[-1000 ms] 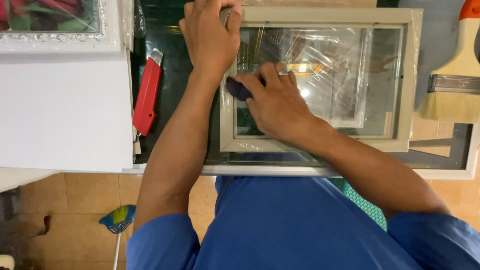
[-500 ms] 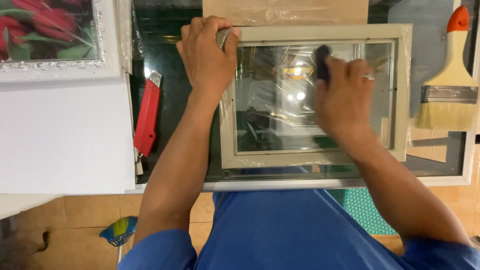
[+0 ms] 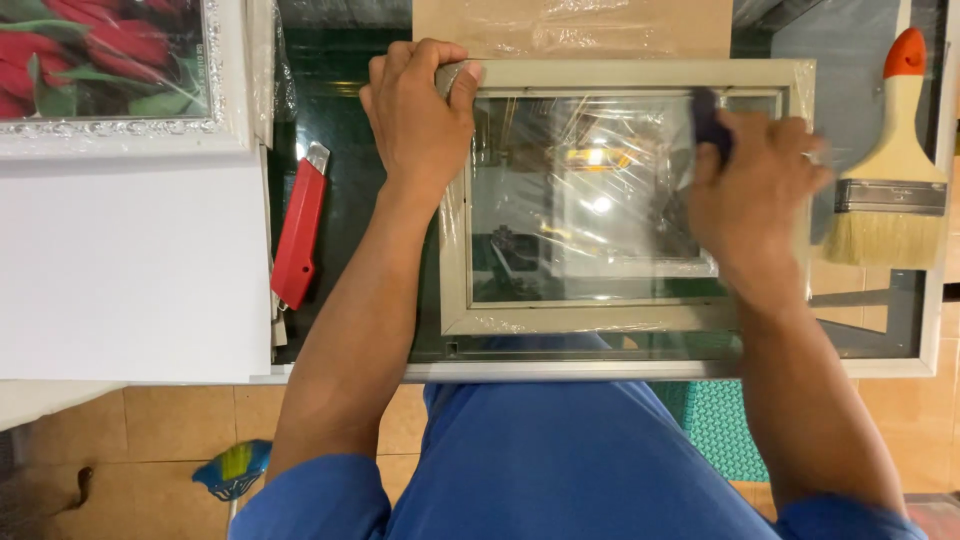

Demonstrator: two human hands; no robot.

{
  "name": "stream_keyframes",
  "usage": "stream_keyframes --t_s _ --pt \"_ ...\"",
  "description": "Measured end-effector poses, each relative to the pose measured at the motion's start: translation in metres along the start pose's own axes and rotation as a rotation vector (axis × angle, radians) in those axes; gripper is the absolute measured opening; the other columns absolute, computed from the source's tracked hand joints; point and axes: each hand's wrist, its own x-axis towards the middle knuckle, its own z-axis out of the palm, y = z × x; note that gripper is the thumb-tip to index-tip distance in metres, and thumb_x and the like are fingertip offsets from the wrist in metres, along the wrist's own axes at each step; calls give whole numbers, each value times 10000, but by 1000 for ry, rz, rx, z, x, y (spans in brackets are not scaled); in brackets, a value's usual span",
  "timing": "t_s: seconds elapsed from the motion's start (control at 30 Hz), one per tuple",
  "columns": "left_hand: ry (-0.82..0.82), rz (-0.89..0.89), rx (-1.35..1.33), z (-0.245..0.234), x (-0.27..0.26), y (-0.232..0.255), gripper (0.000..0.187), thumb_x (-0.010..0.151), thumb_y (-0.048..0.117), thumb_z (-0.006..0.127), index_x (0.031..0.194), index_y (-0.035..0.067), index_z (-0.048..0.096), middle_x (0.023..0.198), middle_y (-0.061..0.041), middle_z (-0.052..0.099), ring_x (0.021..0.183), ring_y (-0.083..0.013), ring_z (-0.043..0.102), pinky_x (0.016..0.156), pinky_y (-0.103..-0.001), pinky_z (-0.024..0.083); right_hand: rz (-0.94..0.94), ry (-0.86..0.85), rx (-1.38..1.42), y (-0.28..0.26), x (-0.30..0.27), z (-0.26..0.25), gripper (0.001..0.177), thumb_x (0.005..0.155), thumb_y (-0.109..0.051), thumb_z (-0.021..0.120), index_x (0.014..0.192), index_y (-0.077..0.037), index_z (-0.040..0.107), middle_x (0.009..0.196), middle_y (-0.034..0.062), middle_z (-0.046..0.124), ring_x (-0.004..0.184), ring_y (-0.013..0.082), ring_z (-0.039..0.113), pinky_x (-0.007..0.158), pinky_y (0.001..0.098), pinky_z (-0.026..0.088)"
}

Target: Cleaning the glass and frame components of a picture frame using a cloth and a brush.

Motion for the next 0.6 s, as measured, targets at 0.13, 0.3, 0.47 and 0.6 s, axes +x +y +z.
stream_keyframes --t_s 0.13,0.3,0.47,0.6 --pt "-27 -28 -7 -2 1 2 137 926 276 757 1010 176 715 1015 -16 617 972 -230 537 905 -397 391 51 5 36 15 -9 -13 309 978 40 654 1264 135 587 1135 313 452 1007 463 429 893 585 329" --pt "-18 -21 -6 0 1 -3 159 911 301 749 1013 184 717 1014 -20 627 981 -245 554 898 -407 405 -49 -81 184 -80 -2 15 324 995 -116 607 1254 71 555 1169 355 468 1017 481 465 827 579 386" --pt "-14 -23 -2 5 1 -9 172 912 313 735 1014 178 707 1027 -40 632 980 -263 566 892 -415 420 -307 -78 296 -161 12 17 376 896 -122 633 1237 10 544 1143 292 456 982 478 498 851 558 437" --pt "-30 -32 -17 2 1 -6 155 923 278 760 1013 162 709 1018 -31 640 970 -242 571 899 -405 416 -187 -65 119 -120 22 16 336 931 -159 626 1249 -54 618 1076 221 556 847 362 562 778 478 452"
